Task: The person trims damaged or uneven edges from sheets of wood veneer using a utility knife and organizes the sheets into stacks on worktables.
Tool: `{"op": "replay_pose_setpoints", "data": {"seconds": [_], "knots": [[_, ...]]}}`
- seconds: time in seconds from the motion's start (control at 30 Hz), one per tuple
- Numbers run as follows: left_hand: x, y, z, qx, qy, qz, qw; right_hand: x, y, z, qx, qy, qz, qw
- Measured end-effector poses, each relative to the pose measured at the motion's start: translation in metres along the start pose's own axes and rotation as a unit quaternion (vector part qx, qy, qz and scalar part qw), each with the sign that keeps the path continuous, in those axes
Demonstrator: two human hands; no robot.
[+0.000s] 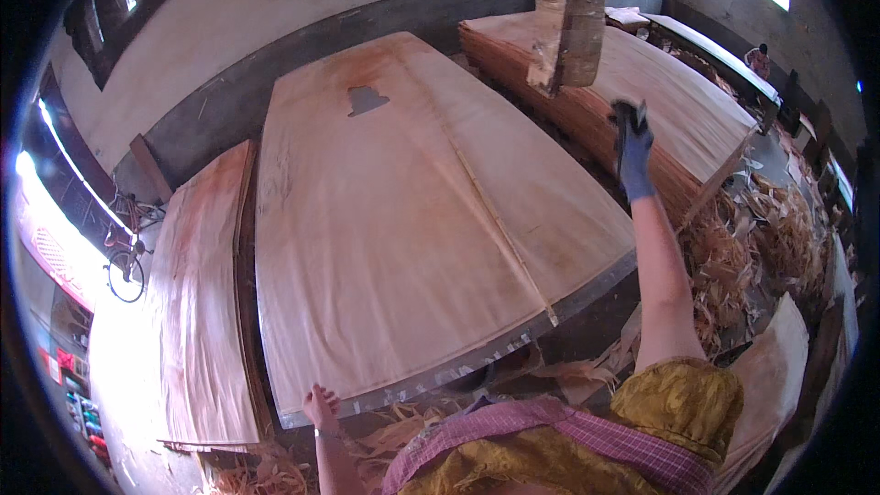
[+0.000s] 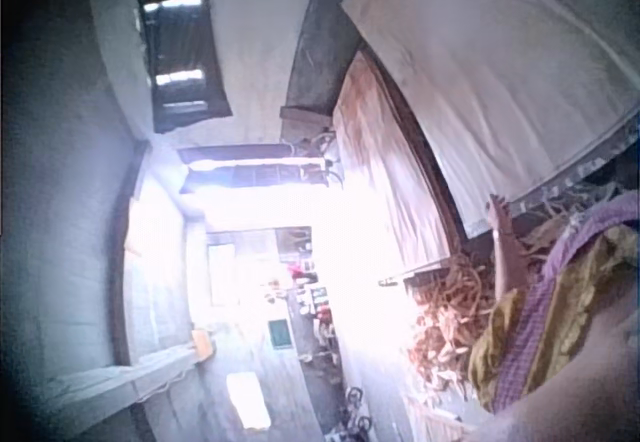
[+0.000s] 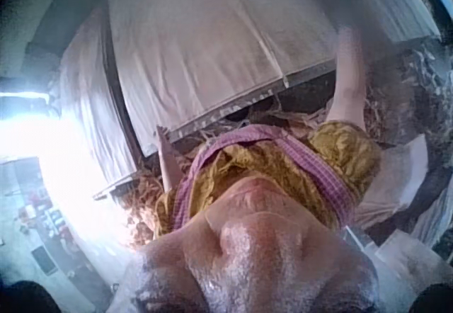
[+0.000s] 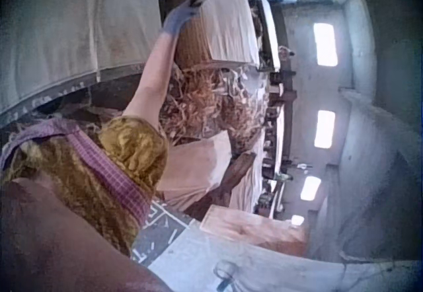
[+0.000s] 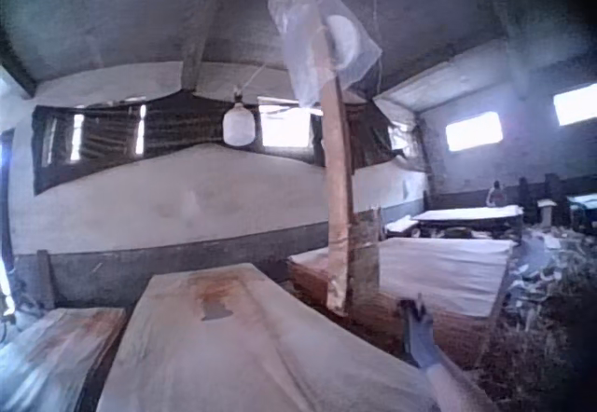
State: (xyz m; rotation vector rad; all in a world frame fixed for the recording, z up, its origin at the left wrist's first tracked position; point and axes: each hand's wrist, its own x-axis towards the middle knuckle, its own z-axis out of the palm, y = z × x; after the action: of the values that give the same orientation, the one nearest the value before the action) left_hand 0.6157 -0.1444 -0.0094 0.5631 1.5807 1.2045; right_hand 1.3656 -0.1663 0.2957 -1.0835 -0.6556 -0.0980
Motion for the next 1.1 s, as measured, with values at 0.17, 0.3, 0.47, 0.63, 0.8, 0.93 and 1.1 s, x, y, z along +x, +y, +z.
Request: {"op": "replay_pose_setpoints", "data": {"seconds": [0.17, 0.3, 0.47, 0.63, 0.8, 0.93, 1.1], "knots": [[-0.034, 0.069, 0.103, 0.106, -0.149, 0.069, 0.981, 0.058, -0.099, 0.057, 0.055, -0.059, -0.215, 0.973], [-0.090, 0.111, 0.173, 0.133, -0.272, 0.111, 0.947, 0.065, -0.113, 0.060, -0.105, -0.092, -0.271, 0.952], [-0.098, 0.103, 0.184, 0.171, -0.365, 0.102, 0.909, 0.051, -0.089, 0.035, -0.015, -0.081, -0.159, 0.984], [-0.100, 0.073, 0.195, 0.206, -0.335, 0.083, 0.916, 0.060, -0.035, 0.001, 0.005, -0.157, -0.030, 0.987], [-0.145, 0.077, 0.233, 0.192, -0.308, 0.102, 0.926, 0.074, -0.032, -0.012, 0.121, -0.269, 0.092, 0.951], [-0.210, 0.080, 0.293, 0.185, -0.286, 0.100, 0.935, 0.108, -0.006, -0.022, 0.186, -0.375, 0.140, 0.897], [-0.306, 0.110, 0.395, 0.253, -0.311, 0.195, 0.895, 0.134, 0.024, -0.020, 0.281, -0.449, 0.217, 0.820]]}}
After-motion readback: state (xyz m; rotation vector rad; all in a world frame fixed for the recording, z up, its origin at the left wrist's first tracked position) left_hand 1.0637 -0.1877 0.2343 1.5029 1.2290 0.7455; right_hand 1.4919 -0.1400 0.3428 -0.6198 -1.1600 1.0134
